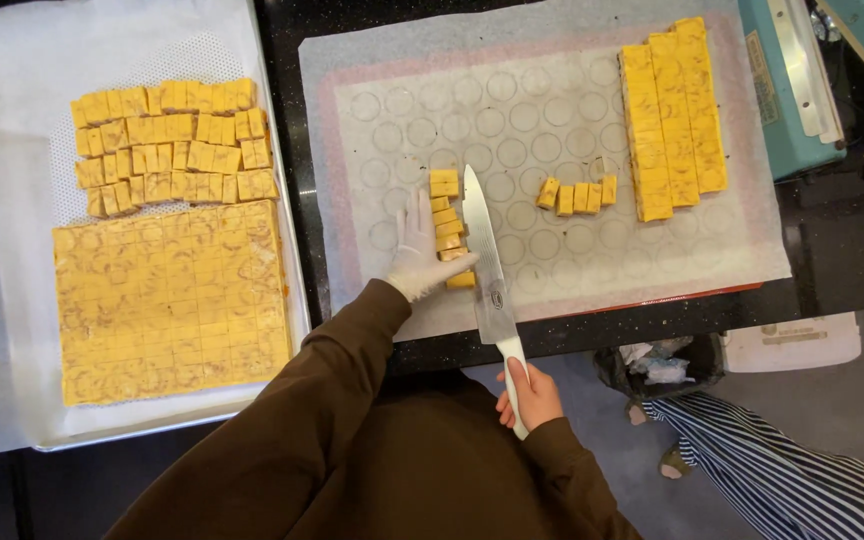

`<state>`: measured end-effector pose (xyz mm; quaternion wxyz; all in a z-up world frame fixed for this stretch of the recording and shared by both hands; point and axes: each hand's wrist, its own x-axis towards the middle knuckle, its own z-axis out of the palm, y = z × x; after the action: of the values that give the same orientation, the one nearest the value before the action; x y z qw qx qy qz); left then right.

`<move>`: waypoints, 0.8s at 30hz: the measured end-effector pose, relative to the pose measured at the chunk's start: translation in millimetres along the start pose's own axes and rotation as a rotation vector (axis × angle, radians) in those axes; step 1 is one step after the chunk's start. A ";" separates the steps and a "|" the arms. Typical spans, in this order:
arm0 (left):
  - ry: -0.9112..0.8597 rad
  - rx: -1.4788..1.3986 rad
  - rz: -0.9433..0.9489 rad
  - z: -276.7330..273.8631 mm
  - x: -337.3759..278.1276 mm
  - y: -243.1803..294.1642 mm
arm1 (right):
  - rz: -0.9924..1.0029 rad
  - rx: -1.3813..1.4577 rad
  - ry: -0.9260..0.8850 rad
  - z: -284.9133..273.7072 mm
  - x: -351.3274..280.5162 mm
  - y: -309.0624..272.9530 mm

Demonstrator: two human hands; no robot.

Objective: Cutting yellow pastry strips into small uniform squares using a knife on a silicone mat

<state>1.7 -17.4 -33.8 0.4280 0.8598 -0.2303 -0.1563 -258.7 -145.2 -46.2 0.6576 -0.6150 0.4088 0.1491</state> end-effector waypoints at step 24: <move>-0.155 0.038 -0.055 -35.9 -20.0 27.1 | 0.043 0.086 -0.086 35.3 7.2 9.6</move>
<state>-5.7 2.7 10.5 0.3882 0.8590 -0.2422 -0.2297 -248.5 -112.6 -61.2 0.6969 -0.5703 0.3995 0.1719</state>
